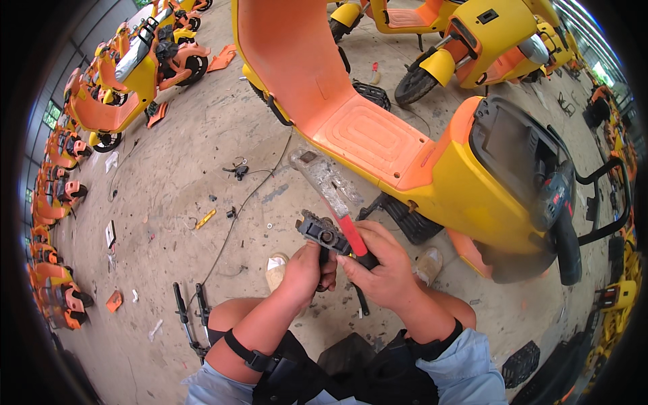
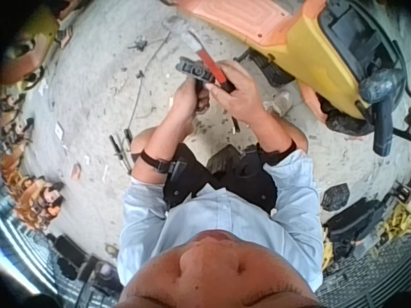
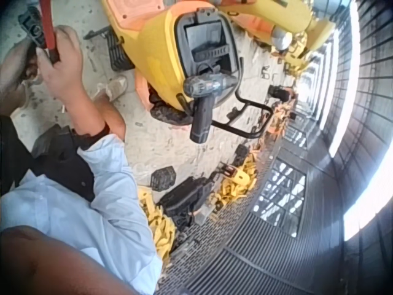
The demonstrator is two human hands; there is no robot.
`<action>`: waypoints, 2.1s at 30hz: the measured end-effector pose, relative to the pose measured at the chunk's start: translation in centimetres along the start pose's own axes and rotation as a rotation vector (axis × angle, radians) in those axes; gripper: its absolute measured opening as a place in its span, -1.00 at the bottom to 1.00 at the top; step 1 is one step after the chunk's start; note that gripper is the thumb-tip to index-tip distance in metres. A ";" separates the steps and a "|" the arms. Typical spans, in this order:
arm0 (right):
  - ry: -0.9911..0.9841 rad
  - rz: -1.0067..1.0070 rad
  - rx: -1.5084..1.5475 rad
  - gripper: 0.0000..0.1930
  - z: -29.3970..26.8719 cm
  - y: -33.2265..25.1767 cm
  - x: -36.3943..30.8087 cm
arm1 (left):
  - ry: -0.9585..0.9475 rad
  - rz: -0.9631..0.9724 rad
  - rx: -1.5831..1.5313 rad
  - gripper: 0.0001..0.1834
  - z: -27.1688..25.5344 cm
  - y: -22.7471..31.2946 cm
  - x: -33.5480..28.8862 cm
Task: The person repairs a scooter pedal by using a hammer and pliers to strike and adjust a metal component on the floor. They then handle a black pedal assembly and a small yellow pin to reassemble the part by hand.
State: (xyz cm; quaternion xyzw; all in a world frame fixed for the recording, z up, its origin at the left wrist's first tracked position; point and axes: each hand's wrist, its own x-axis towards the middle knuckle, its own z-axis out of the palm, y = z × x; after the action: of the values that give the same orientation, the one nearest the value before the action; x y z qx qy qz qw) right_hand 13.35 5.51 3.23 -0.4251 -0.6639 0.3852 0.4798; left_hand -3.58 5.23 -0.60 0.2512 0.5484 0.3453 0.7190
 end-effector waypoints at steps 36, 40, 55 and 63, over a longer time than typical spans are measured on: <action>0.111 0.728 0.708 -0.81 0.0 2.4 -0.5 | 0.015 0.281 0.107 -0.65 1.9 0.7 -1.3; 0.126 0.720 0.668 -0.81 0.3 2.1 -0.4 | 0.040 0.322 0.203 -0.66 1.9 0.5 -1.2; 0.108 0.717 0.720 -0.76 0.2 2.3 -0.4 | 0.108 0.425 0.380 -0.66 2.2 0.4 -1.5; 0.095 0.722 0.745 -0.76 0.3 2.3 -0.5 | 0.160 0.522 0.446 -0.67 1.4 -0.4 -0.7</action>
State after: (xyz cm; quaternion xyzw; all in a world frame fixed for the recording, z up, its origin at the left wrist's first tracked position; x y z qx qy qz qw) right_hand 13.59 5.83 0.91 -0.4442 -0.2703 0.7167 0.4647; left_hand -2.25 4.45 -0.06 0.5059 0.5823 0.4079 0.4885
